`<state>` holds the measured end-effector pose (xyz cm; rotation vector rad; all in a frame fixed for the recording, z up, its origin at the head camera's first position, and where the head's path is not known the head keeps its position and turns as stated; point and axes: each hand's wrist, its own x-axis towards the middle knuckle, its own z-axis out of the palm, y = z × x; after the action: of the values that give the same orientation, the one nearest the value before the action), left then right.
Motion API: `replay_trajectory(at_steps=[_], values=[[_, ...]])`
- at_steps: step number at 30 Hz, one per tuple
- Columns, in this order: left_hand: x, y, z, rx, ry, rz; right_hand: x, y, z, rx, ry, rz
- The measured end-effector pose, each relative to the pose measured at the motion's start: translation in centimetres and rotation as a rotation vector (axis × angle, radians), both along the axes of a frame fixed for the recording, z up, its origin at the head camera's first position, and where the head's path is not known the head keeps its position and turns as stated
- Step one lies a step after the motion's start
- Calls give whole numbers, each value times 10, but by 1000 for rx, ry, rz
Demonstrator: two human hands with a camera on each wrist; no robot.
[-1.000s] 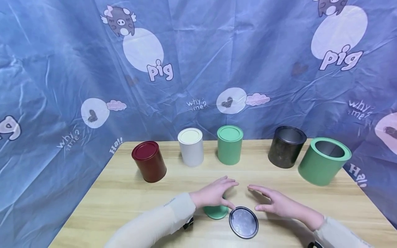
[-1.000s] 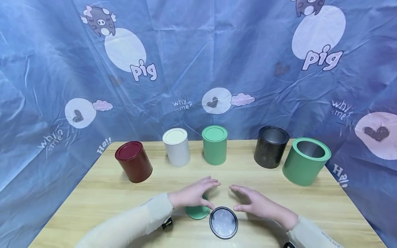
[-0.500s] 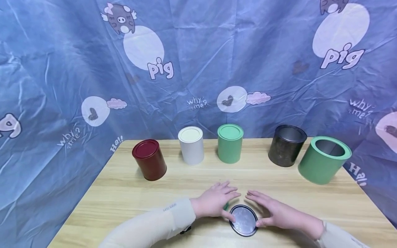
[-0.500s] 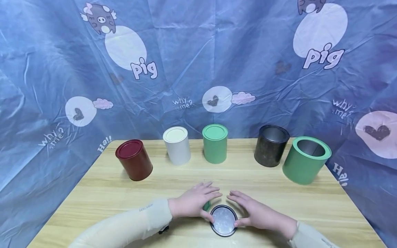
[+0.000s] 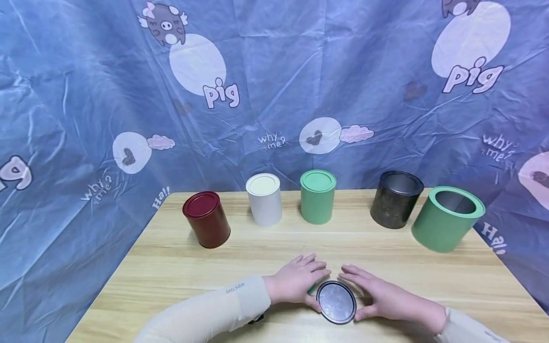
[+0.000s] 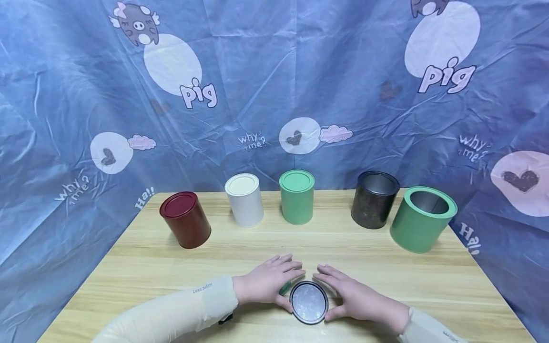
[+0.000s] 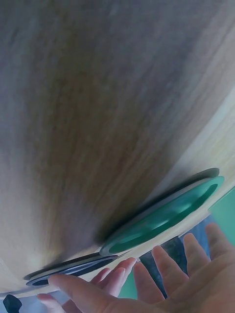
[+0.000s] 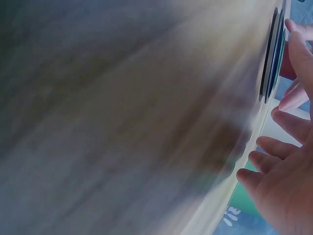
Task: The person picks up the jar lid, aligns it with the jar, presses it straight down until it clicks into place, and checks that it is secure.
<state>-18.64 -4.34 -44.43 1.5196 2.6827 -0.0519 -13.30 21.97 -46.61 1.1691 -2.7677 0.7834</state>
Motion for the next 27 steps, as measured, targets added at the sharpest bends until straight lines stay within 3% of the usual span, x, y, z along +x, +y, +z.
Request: replay_trajectory(at_steps=[15, 27], values=[[1, 1, -4, -38, 29, -25, -1, -2, -4, 13, -29, 25], [3, 0, -1, -28, -5, -20, -2, -4, -3, 16, -61, -8]])
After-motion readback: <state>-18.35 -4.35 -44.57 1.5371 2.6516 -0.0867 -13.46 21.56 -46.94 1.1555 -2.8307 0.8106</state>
